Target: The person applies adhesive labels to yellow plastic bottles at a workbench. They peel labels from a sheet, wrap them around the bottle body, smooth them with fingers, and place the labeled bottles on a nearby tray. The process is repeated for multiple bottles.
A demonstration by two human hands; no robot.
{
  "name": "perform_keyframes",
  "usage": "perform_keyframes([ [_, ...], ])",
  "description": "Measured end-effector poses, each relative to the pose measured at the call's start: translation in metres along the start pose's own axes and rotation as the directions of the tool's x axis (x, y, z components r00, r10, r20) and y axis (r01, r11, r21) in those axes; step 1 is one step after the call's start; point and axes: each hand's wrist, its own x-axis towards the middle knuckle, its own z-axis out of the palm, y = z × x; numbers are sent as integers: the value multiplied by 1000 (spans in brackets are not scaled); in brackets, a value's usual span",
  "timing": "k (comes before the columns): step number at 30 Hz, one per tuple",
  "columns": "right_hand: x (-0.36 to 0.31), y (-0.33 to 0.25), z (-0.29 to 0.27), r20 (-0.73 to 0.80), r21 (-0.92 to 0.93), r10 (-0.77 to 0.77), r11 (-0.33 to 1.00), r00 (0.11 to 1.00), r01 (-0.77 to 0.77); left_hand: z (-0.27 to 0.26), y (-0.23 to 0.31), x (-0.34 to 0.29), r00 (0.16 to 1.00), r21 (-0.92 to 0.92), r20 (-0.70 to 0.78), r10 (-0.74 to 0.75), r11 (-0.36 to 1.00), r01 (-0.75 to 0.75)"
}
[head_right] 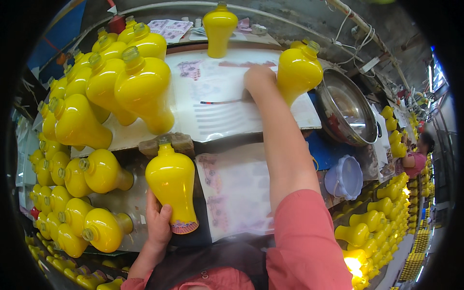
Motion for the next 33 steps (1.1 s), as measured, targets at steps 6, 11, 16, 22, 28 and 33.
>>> perform_keyframes([
  [6,-63,-1,5,9,-49,-176,983,984,176,1,4,1,1000,26,14,16,1000,-16],
  [11,-93,8,7,-47,4,-173,985,984,173,3,6,0,1000,-7,0,5,1000,-5],
  [16,-44,0,10,-54,-132,-149,981,987,140,5,4,-1,1000,1,-22,15,1000,-15],
  [22,2,-1,8,87,-2,-73,997,994,73,5,2,-2,998,8,-55,26,1000,-25],
  [28,-43,2,13,-19,50,-189,980,982,190,4,-1,-1,998,3,-62,28,1000,-28],
  [33,-74,14,15,-8,-7,-240,971,971,240,3,1,-1,999,-9,-39,32,999,-33],
])
